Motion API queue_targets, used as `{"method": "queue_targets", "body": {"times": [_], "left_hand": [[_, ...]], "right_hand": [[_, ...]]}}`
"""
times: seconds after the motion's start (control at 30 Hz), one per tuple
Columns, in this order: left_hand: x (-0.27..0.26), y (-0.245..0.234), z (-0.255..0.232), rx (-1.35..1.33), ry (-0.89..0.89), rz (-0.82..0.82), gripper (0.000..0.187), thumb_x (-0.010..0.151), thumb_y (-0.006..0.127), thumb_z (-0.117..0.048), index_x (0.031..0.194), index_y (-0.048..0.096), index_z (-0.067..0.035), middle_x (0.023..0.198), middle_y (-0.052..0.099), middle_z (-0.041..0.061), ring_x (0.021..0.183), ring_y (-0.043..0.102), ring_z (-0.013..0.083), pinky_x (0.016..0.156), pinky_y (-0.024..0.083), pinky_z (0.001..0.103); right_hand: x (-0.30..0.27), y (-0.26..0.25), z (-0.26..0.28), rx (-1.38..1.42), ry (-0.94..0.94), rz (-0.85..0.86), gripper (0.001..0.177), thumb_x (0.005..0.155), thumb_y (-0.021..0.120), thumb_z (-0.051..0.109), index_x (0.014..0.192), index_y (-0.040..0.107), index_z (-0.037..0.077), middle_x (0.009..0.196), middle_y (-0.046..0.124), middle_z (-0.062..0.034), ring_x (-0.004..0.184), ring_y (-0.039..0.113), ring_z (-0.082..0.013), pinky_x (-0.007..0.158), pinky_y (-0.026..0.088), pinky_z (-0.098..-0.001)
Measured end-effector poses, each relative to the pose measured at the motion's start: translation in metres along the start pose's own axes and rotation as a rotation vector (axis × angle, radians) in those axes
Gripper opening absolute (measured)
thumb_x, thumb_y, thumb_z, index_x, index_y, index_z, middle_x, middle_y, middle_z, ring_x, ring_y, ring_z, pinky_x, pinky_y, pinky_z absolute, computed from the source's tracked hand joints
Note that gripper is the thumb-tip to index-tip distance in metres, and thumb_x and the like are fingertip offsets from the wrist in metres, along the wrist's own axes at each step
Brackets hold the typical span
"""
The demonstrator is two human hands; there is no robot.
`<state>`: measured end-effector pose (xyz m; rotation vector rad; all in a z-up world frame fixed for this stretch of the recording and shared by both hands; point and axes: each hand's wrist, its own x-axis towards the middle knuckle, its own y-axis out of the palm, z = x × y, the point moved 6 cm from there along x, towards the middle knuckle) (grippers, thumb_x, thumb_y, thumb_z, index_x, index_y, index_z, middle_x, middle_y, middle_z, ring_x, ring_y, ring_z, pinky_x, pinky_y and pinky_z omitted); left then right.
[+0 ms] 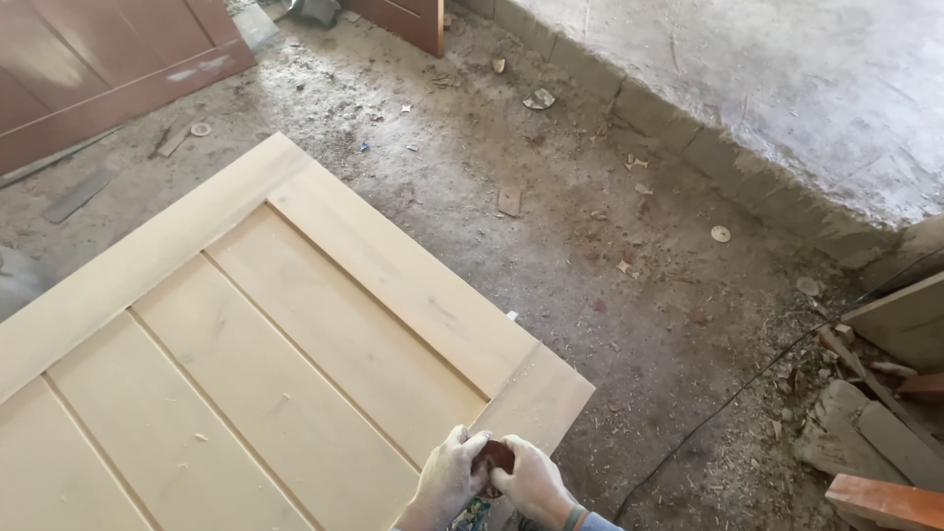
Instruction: The person sands a wooden door using an angle grinder equipped with a sanding disc.
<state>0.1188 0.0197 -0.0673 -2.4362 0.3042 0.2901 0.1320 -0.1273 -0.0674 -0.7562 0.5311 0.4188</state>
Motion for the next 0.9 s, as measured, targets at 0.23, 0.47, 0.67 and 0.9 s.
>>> {"method": "queue_targets", "body": {"times": [0.23,0.47,0.67,0.9], "left_hand": [[-0.001,0.008,0.009,0.014,0.002,-0.112,0.038,0.085,0.071,-0.014,0.122,0.071,-0.013,0.105,0.064,0.014,0.089,0.071,0.0354,0.078,0.057,0.045],[-0.008,0.005,0.007,-0.01,-0.05,-0.117,0.044,0.087,0.069,-0.016,0.131,0.069,-0.014,0.104,0.063,0.013,0.09,0.071,0.0319,0.079,0.058,0.043],[-0.007,-0.005,0.001,-0.087,-0.078,-0.027,0.03,0.089,0.071,-0.02,0.118,0.072,-0.012,0.1,0.066,0.013,0.093,0.07,0.0303,0.081,0.057,0.041],[-0.02,-0.002,-0.004,-0.06,0.18,-0.205,0.027,0.084,0.071,-0.008,0.109,0.077,-0.015,0.1,0.072,0.018,0.092,0.066,0.0408,0.081,0.055,0.048]], "right_hand": [[0.0,-0.006,0.008,-0.179,-0.086,-0.04,0.032,0.082,0.071,0.027,0.11,0.069,0.01,0.104,0.07,-0.0095,0.105,0.068,-0.0261,0.094,0.054,-0.0394],[-0.001,-0.017,0.04,-0.328,-0.296,-0.124,0.024,0.073,0.075,0.022,0.092,0.069,0.008,0.099,0.068,-0.0106,0.102,0.062,-0.0312,0.09,0.052,-0.043],[0.008,-0.01,0.036,-0.368,-0.353,-0.118,0.023,0.071,0.074,0.021,0.089,0.068,0.008,0.095,0.068,-0.0104,0.1,0.062,-0.032,0.088,0.052,-0.0445],[0.015,-0.005,-0.017,0.116,-0.338,0.013,0.035,0.074,0.078,0.023,0.105,0.073,0.007,0.098,0.076,-0.0145,0.091,0.073,-0.0296,0.08,0.059,-0.0408]]}}
